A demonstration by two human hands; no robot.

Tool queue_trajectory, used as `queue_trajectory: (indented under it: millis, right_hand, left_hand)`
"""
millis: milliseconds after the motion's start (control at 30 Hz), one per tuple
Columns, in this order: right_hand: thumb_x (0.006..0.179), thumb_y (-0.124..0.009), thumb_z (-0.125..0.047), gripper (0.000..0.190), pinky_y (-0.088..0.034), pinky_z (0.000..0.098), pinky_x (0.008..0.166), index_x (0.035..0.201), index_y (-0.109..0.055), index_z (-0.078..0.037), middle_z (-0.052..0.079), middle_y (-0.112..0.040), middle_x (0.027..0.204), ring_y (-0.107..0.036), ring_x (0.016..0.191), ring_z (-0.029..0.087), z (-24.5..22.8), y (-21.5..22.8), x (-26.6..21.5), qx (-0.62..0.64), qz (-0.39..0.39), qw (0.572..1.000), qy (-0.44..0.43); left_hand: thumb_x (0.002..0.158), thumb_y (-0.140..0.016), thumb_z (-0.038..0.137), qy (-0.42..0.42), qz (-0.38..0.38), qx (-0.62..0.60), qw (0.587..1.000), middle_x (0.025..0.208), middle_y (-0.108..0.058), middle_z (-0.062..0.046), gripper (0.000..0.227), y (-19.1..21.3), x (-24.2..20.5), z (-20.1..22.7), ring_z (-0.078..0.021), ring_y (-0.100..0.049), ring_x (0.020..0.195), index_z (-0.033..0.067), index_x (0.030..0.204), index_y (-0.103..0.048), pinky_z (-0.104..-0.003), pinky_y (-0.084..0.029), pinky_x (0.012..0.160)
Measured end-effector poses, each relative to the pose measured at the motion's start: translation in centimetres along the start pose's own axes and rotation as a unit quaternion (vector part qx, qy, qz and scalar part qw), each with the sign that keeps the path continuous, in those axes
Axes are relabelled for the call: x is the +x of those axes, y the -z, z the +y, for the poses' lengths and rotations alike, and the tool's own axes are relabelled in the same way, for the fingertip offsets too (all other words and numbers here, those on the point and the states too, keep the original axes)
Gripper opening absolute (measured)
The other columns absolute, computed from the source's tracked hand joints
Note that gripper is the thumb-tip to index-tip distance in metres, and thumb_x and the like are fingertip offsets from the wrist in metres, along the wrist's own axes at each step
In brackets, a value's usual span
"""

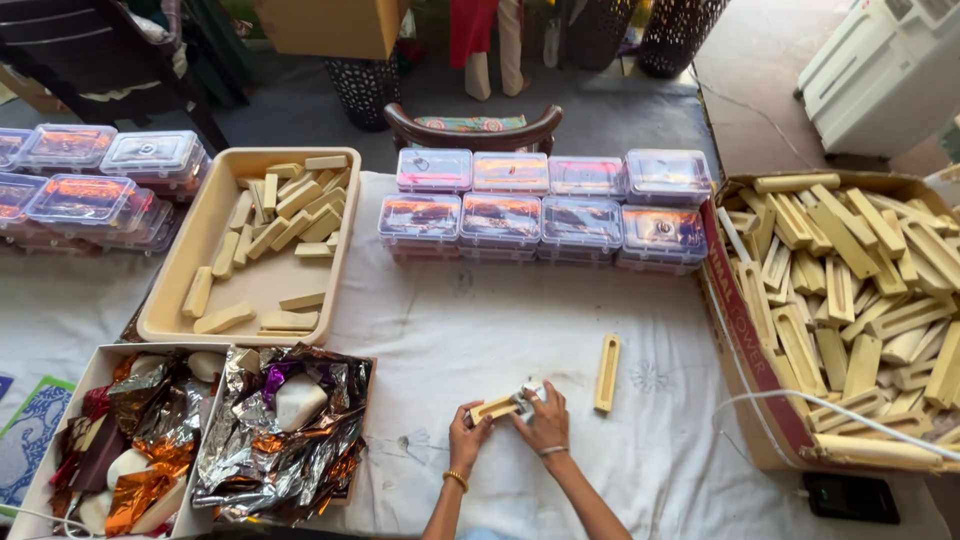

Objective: The person wipes small wooden pieces with a white cloth on a table. They pick up pieces from a tray, wipe them, and place them back down. The workspace includes plastic containers and a large box of wooden pieces.

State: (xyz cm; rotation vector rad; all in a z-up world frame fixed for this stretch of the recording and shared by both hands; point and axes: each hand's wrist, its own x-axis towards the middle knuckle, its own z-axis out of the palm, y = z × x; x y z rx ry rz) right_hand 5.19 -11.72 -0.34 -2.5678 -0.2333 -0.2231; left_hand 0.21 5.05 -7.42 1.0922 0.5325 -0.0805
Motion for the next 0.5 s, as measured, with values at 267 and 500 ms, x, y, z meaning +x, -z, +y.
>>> queue_trajectory:
  millis: [267, 500]
  right_hand:
    - [0.070, -0.087, -0.031, 0.050, -0.055, 0.0440, 0.084, 0.115, -0.071, -0.020, 0.013, -0.058, 0.118, -0.058, 0.109, 0.032, -0.6, -1.7, -1.6, 0.018, -0.048, 0.996, 0.069]
    - [0.077, -0.083, -0.034, 0.058, -0.057, 0.0445, 0.072, 0.131, -0.062, -0.038, 0.005, -0.063, 0.111, -0.064, 0.105, 0.027, 1.5, 1.5, -0.6, -0.147, -0.121, 0.982, -0.011]
  left_hand:
    - [0.092, -0.071, 0.006, -0.036, -0.014, -0.044, 0.998, 0.105, -0.073, -0.009, 0.036, 0.4, 0.7, -1.6, -0.0142, -0.072, 0.093, 0.0062, 0.126, -0.060, -0.028, -0.064, 0.078]
    - [0.092, -0.074, 0.007, -0.058, -0.019, 0.028, 0.998, 0.099, -0.074, -0.009, 0.036, 0.3, 0.8, -1.2, -0.0134, -0.069, 0.087, 0.0059, 0.126, -0.063, -0.026, -0.062, 0.075]
